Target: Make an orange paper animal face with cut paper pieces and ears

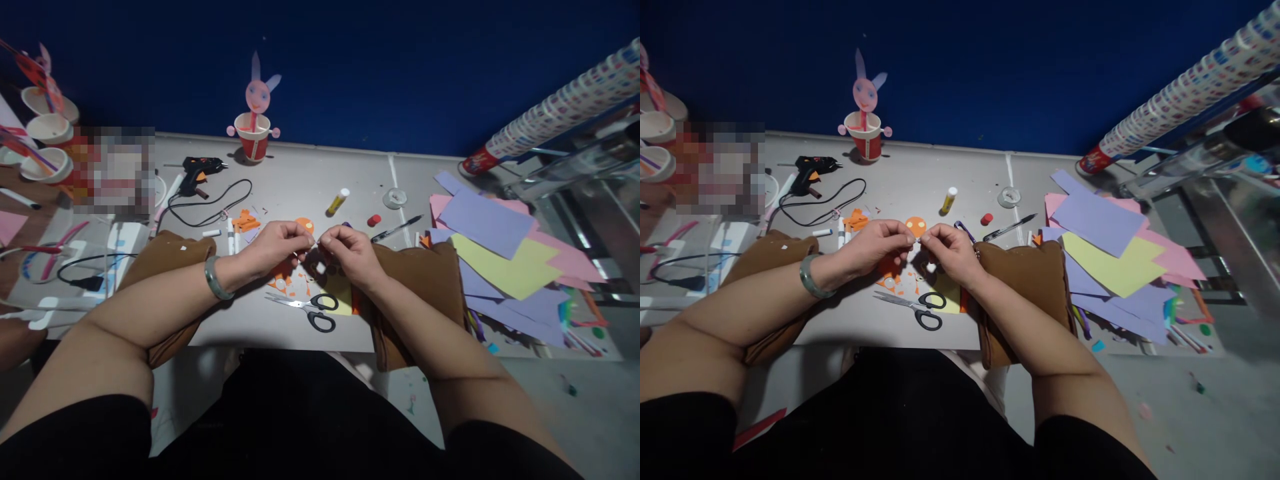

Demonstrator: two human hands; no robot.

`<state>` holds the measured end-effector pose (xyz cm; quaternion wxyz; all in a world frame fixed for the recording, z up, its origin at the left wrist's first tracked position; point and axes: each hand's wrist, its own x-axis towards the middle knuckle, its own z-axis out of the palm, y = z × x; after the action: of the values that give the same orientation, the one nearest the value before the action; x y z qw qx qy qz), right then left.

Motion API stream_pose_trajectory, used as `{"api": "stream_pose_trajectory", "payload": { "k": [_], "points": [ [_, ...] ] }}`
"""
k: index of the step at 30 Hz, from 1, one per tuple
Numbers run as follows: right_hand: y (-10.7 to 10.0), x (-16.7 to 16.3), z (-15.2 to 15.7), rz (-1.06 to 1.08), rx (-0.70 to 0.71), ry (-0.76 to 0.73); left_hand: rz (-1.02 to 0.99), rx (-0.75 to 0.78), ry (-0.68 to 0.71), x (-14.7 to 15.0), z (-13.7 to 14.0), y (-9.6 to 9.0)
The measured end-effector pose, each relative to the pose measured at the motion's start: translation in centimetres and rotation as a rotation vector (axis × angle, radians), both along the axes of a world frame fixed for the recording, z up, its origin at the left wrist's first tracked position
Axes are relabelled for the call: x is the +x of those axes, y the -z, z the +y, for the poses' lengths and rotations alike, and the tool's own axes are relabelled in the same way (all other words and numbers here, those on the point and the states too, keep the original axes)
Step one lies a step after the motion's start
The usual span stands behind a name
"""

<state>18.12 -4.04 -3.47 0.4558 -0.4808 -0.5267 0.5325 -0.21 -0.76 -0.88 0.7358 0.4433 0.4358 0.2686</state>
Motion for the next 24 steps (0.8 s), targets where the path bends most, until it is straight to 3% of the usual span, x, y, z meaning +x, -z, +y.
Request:
{"api": "stream_pose_trajectory", "payload": {
  "k": [6,14,24],
  "points": [
    [0.24,0.12,-0.01,-0.029,0.064,0.016,0.009,0.013,-0.01,-0.08,0.16,0.09],
    [0.58,-0.15,-0.26,-0.132,0.259,0.036,0.028,0.067,0.025,-0.19,0.01,0.36],
    [0.36,-0.17,-0.2,-0.085,0.128,0.017,0.042,0.093,0.029,-0.17,-0.09,0.24]
  ]
}}
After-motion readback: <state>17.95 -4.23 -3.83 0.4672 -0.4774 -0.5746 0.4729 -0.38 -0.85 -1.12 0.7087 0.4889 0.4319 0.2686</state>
